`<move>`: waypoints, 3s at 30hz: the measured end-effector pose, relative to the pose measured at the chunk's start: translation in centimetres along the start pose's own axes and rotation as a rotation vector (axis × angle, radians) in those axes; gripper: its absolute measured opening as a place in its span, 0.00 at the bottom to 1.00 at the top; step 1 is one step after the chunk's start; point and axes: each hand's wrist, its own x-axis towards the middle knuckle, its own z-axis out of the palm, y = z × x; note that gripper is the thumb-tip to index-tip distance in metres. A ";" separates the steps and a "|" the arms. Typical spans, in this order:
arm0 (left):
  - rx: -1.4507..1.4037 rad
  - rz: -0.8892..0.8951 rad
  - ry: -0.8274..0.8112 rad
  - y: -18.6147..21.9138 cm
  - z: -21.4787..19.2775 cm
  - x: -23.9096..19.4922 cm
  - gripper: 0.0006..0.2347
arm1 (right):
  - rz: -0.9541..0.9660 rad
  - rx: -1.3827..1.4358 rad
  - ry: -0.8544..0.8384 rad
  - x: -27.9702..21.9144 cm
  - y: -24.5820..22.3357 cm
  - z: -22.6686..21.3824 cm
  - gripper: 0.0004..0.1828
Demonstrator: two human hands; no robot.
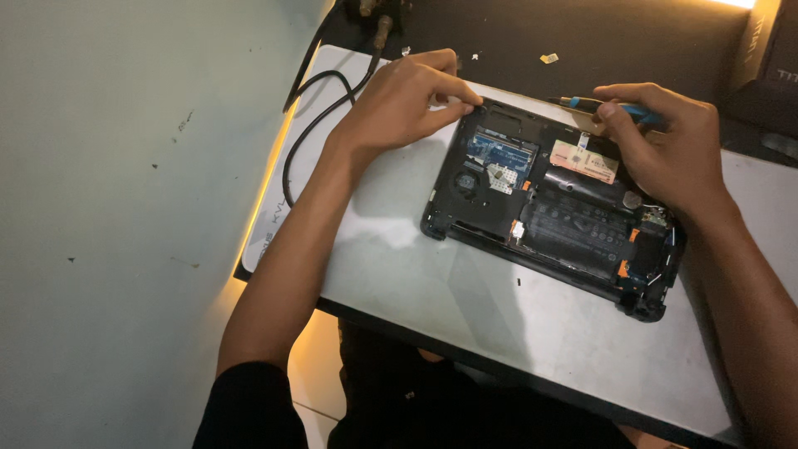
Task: The person disassembles a laptop by removing the back cover and then detaching the battery. They use a screwdriver to remove screws and pry open the casing, then disconnect the battery connector and lift the battery out of the chassis.
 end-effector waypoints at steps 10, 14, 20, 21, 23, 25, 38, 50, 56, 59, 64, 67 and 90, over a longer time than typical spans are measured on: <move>0.169 0.104 0.054 -1.2 1.6 0.2 0.09 | -0.021 0.006 0.037 -0.3 0.7 -0.1 0.10; 0.116 0.034 0.027 -0.5 0.8 0.3 0.08 | 0.052 0.168 0.138 -0.6 -1.0 -0.1 0.09; -0.181 -0.107 -0.019 -1.2 0.7 0.2 0.03 | 0.100 0.268 0.130 1.8 -9.0 0.6 0.11; -0.190 -0.104 -0.014 -1.4 0.7 0.2 0.03 | 0.102 0.258 0.126 2.7 -8.4 1.1 0.11; -0.186 -0.077 -0.002 -1.8 0.8 0.2 0.04 | 0.117 0.336 0.201 4.4 -7.1 2.3 0.10; -0.178 -0.083 -0.008 -2.2 1.2 0.3 0.05 | 0.223 0.355 0.252 5.9 -7.9 3.7 0.11; -0.299 -0.119 0.014 -2.6 1.9 0.4 0.06 | 0.268 0.320 0.278 4.8 -6.1 6.8 0.17; -0.323 -0.161 -0.013 -2.0 1.2 0.3 0.06 | 0.131 0.150 0.275 4.4 -3.0 7.0 0.15; -0.304 -0.116 0.015 -2.4 1.6 0.3 0.06 | 0.071 0.165 0.229 4.5 -5.3 6.5 0.13; -0.351 -0.032 0.065 -3.7 2.7 0.6 0.05 | 0.037 0.178 0.220 4.3 -4.7 6.7 0.15; -0.357 -0.115 0.031 -2.6 1.9 0.3 0.06 | -0.095 -0.052 0.152 3.6 -5.2 5.9 0.14; -0.341 -0.082 0.039 -3.0 2.2 0.3 0.06 | -0.153 -0.115 0.099 3.7 -4.9 5.6 0.15; -0.439 -0.205 0.001 -1.8 1.5 0.1 0.05 | -0.504 -0.421 -0.119 5.7 -7.9 5.0 0.18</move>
